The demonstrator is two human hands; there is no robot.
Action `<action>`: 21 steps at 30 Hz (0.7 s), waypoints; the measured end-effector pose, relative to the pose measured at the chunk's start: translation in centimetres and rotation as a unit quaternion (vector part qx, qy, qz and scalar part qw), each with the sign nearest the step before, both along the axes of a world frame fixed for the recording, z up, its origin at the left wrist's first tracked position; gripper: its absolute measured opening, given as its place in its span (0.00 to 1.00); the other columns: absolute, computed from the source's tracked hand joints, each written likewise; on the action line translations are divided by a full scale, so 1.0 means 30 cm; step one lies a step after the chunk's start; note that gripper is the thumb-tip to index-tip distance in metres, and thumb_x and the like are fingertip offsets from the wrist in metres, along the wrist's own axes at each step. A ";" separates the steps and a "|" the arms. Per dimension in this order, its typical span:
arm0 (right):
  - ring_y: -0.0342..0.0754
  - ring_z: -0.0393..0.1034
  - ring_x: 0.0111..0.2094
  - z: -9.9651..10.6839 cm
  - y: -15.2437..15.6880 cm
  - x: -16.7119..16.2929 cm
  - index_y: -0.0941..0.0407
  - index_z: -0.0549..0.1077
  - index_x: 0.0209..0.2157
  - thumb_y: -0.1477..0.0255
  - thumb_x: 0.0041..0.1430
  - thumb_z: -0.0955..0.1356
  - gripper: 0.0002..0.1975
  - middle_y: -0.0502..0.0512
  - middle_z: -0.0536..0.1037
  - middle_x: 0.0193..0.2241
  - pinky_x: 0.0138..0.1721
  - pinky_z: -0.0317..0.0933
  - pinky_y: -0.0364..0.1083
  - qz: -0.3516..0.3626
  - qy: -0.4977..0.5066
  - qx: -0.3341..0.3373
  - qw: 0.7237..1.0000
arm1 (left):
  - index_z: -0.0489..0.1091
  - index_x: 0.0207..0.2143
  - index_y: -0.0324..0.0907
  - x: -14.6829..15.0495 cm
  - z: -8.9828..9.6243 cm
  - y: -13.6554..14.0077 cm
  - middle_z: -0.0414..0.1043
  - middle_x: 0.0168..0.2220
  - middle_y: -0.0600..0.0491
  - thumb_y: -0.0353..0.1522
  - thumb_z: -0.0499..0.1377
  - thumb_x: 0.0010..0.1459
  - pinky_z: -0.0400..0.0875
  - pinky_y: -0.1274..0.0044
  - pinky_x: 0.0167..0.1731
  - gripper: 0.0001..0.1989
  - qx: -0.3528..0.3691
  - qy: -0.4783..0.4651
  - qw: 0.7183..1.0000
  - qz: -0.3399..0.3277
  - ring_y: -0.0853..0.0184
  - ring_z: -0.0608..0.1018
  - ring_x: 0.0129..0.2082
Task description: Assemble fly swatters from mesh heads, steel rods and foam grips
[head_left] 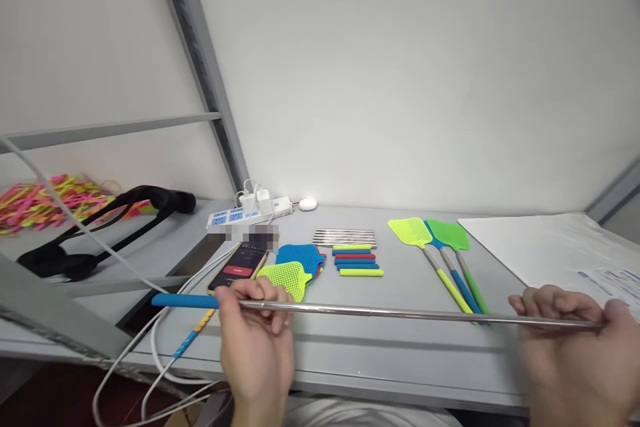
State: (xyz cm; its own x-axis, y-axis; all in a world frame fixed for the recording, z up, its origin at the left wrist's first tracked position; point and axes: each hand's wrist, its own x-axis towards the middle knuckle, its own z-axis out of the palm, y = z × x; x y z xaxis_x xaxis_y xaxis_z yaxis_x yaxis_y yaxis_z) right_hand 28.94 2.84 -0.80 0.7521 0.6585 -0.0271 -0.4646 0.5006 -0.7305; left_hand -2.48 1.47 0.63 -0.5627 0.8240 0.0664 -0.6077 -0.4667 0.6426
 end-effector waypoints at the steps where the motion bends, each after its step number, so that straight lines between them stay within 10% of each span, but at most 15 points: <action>1: 0.47 0.59 0.22 -0.003 -0.001 -0.002 0.54 0.69 0.15 0.72 0.56 0.59 0.18 0.55 0.61 0.20 0.28 0.53 0.60 0.006 0.005 0.002 1.000 | 0.63 0.25 0.42 0.013 -0.006 -0.001 0.56 0.22 0.59 0.46 0.53 0.65 0.58 0.79 0.18 0.20 -0.001 -0.007 1.000 -0.011 0.75 0.58 0.16; 8: 0.54 0.69 0.30 -0.028 0.007 -0.074 0.57 0.78 0.21 0.72 0.59 0.54 0.25 0.64 0.72 0.24 0.33 0.59 0.60 -0.042 0.025 -0.006 0.999 | 0.73 0.33 0.43 0.132 -0.055 0.005 0.71 0.34 0.51 0.46 0.51 0.66 0.69 0.76 0.31 0.19 -0.008 0.004 0.999 -0.044 0.66 0.72 0.33; 15: 0.51 0.72 0.33 -0.073 -0.065 -0.404 0.57 0.81 0.28 0.65 0.62 0.58 0.22 0.61 0.81 0.32 0.41 0.64 0.53 0.151 -0.039 0.023 0.988 | 0.74 0.35 0.45 0.337 -0.078 -0.033 0.77 0.35 0.46 0.48 0.47 0.67 0.69 0.73 0.35 0.22 0.042 0.004 0.981 -0.191 0.62 0.75 0.35; 21: 0.50 0.72 0.35 -0.059 -0.065 -0.426 0.57 0.81 0.38 0.59 0.62 0.62 0.21 0.60 0.81 0.36 0.39 0.65 0.49 0.233 -0.015 0.020 0.972 | 0.75 0.38 0.45 0.273 -0.050 -0.053 0.77 0.39 0.47 0.45 0.51 0.66 0.71 0.71 0.40 0.18 0.067 0.036 0.983 -0.165 0.62 0.76 0.39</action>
